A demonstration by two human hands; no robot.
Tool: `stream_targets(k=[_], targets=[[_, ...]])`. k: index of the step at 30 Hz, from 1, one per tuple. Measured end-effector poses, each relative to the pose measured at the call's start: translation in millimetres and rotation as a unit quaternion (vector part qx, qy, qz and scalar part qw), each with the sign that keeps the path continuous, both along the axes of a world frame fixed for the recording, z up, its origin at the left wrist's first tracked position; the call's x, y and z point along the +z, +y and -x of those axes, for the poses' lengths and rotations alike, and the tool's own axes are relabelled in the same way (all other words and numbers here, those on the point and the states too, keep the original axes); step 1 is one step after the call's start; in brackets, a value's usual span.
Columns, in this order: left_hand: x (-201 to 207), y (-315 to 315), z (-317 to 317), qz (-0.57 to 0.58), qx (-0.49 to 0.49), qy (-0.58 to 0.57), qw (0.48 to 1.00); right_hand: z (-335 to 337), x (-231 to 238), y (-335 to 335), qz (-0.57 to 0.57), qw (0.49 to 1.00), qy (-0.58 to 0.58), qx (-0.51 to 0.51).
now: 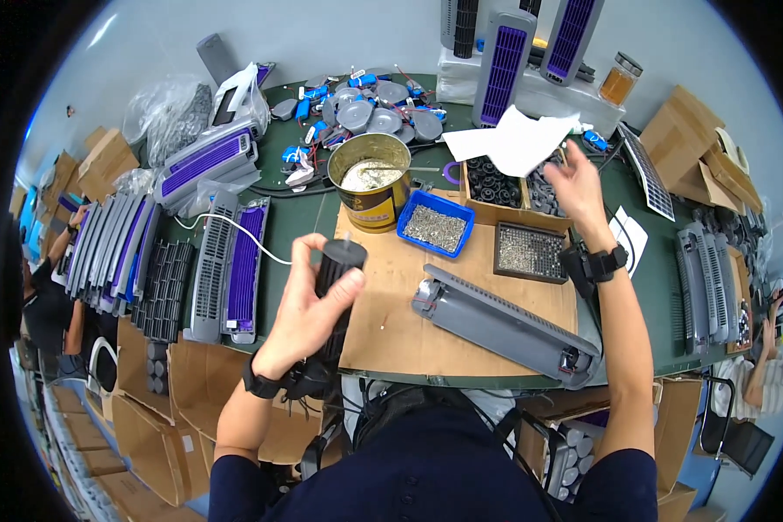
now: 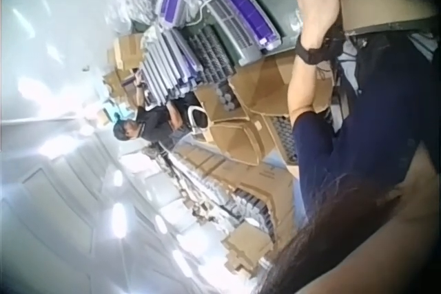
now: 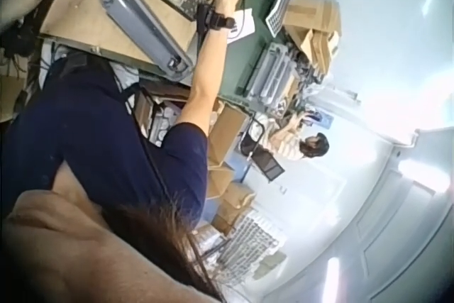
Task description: Assembling and screwing components of a gray electronic device casing on a workbench.
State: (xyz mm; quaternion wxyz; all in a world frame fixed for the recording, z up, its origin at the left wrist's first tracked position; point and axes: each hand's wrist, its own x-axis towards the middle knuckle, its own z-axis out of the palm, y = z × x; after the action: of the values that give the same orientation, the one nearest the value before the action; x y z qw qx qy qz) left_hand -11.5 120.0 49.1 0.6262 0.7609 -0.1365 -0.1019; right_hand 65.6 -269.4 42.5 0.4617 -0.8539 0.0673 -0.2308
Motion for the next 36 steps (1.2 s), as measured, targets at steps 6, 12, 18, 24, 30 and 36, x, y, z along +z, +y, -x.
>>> stream_targets(k=[6,12,18,24,30,36], targets=[[-3.1,10.0,-41.6,0.162,0.017,0.138,0.977,39.6,7.3,48.6,0.148,0.982,0.002,0.121],[-14.1,-2.9,-55.4,0.311,0.01,0.201,0.929,101.5,23.9,132.5,-0.023,0.89,0.237,0.388],[-11.6,-31.6,-37.3,0.36,-0.037,0.147,0.921,123.1,9.5,145.0,-0.018,0.854,0.275,0.442],[-13.5,-19.5,-21.9,0.29,-0.04,0.096,0.951,131.9,33.8,135.2,-0.263,0.778,0.351,0.451],[-6.3,-10.7,-4.3,0.01,-0.039,0.017,0.999,138.4,41.3,122.4,-0.255,0.788,0.353,0.435],[-31.9,-23.3,-13.4,0.046,-0.044,0.011,0.998,129.0,30.2,118.5,0.122,0.913,0.101,0.375]])
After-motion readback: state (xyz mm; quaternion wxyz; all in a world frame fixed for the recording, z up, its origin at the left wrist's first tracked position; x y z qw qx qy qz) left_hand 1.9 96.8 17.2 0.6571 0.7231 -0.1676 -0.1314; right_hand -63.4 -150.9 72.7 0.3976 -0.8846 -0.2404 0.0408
